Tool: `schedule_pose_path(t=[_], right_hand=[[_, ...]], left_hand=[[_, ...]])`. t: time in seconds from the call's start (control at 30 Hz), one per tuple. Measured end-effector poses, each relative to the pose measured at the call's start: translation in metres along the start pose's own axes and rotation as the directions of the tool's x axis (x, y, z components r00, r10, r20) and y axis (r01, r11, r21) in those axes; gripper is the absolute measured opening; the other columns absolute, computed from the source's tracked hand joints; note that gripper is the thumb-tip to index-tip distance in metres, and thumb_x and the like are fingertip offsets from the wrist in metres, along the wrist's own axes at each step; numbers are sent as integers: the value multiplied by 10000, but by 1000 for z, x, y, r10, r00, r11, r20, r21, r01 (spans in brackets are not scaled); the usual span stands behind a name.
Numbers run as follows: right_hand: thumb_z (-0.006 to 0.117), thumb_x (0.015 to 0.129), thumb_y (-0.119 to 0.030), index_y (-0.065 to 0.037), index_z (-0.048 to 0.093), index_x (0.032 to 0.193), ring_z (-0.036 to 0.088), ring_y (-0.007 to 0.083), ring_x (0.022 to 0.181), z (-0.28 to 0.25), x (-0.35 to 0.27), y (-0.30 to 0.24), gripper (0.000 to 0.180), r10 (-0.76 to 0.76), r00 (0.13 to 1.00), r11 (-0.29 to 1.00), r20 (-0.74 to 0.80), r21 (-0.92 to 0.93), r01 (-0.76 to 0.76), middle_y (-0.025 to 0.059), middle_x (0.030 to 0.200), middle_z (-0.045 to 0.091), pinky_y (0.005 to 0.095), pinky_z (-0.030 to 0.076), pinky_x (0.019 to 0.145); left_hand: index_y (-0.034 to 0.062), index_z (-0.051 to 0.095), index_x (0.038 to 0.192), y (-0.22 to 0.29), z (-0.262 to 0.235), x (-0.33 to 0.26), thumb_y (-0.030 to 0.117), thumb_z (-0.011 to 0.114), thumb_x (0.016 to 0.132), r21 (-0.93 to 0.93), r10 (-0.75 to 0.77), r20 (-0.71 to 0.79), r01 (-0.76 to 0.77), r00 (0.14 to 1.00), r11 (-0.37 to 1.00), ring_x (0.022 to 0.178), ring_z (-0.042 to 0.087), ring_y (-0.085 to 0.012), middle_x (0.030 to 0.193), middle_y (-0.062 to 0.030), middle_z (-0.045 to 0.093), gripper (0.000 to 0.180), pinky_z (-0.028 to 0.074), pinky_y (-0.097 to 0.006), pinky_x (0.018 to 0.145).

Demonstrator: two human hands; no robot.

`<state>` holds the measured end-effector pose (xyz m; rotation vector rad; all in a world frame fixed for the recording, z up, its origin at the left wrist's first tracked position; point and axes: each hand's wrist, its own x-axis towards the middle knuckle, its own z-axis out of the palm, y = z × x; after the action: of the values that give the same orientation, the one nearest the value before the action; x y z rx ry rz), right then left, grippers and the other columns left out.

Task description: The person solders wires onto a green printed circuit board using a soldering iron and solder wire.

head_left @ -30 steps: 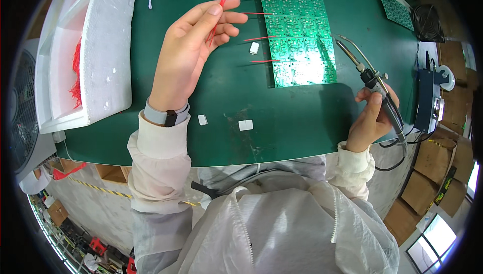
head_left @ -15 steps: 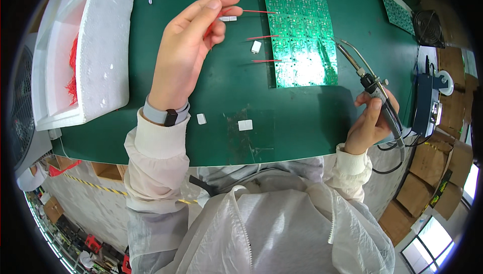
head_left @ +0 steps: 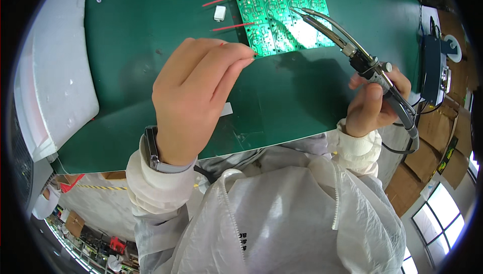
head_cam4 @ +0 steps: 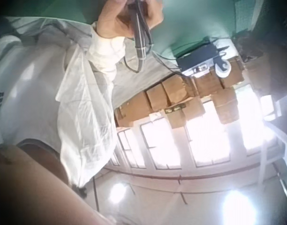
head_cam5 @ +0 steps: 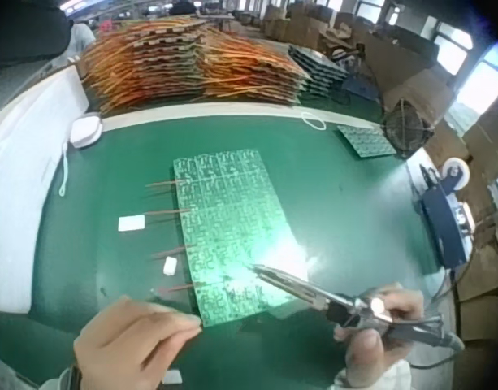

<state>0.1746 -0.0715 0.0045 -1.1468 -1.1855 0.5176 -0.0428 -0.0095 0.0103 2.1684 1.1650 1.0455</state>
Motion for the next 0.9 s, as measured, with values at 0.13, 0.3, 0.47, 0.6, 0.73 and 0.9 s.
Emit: schedule_pose_path(t=[0.13, 0.3, 0.47, 0.6, 0.73, 0.9], right_hand=[[655, 728, -133, -5, 428, 987, 550, 159, 596, -5, -3, -2, 368, -26, 993, 992, 113, -118, 39, 136, 805, 508, 250, 473, 546], [672, 714, -148, -12, 418, 954, 545, 153, 588, -10, -4, -4, 374, 35, 990, 999, 136, 2, -36, 139, 777, 512, 243, 469, 553], [679, 697, -128, -6, 423, 947, 528, 133, 532, -15, -5, 0, 378, -27, 982, 999, 189, 49, 18, 130, 720, 537, 228, 452, 533], [679, 694, -112, 0, 425, 943, 535, 131, 543, -14, -4, -1, 373, -25, 981, 999, 190, 45, 17, 131, 701, 548, 223, 443, 525], [684, 690, -111, 6, 430, 934, 527, 125, 543, -10, -5, 1, 371, -25, 986, 998, 167, 63, 15, 134, 696, 552, 209, 425, 517], [691, 687, -118, 5, 431, 930, 511, 115, 541, -11, -4, -1, 377, -25, 987, 999, 160, 27, 21, 140, 700, 559, 198, 406, 510]], left_hand=[[14, 570, 772, -5, 10, 0, -49, 617, 702, -18, 26, -2, -26, 1000, 1000, 594, 496, -108, 720, -44, 547, 105, 385, -205, 515], [16, 554, 776, -2, 15, 1, -48, 617, 699, -47, 26, 41, -24, 999, 999, 590, 487, -103, 719, -41, 534, 118, 381, -198, 513], [23, 545, 762, 0, 17, 1, -35, 621, 700, -10, 0, 52, 1, 999, 1000, 585, 467, -81, 707, -25, 524, 114, 353, -190, 491], [29, 541, 762, 1, 16, 2, -33, 624, 696, -23, -20, 71, 21, 997, 1000, 556, 417, -58, 700, -7, 520, 123, 315, -179, 484], [21, 538, 767, -2, 15, 1, -41, 618, 697, -70, -42, 97, 48, 994, 996, 536, 368, -44, 701, 5, 512, 124, 295, -164, 491], [15, 541, 777, -1, 17, 1, -41, 614, 704, -104, -67, 95, 77, 993, 992, 541, 366, -39, 702, 4, 507, 118, 294, -160, 491]])
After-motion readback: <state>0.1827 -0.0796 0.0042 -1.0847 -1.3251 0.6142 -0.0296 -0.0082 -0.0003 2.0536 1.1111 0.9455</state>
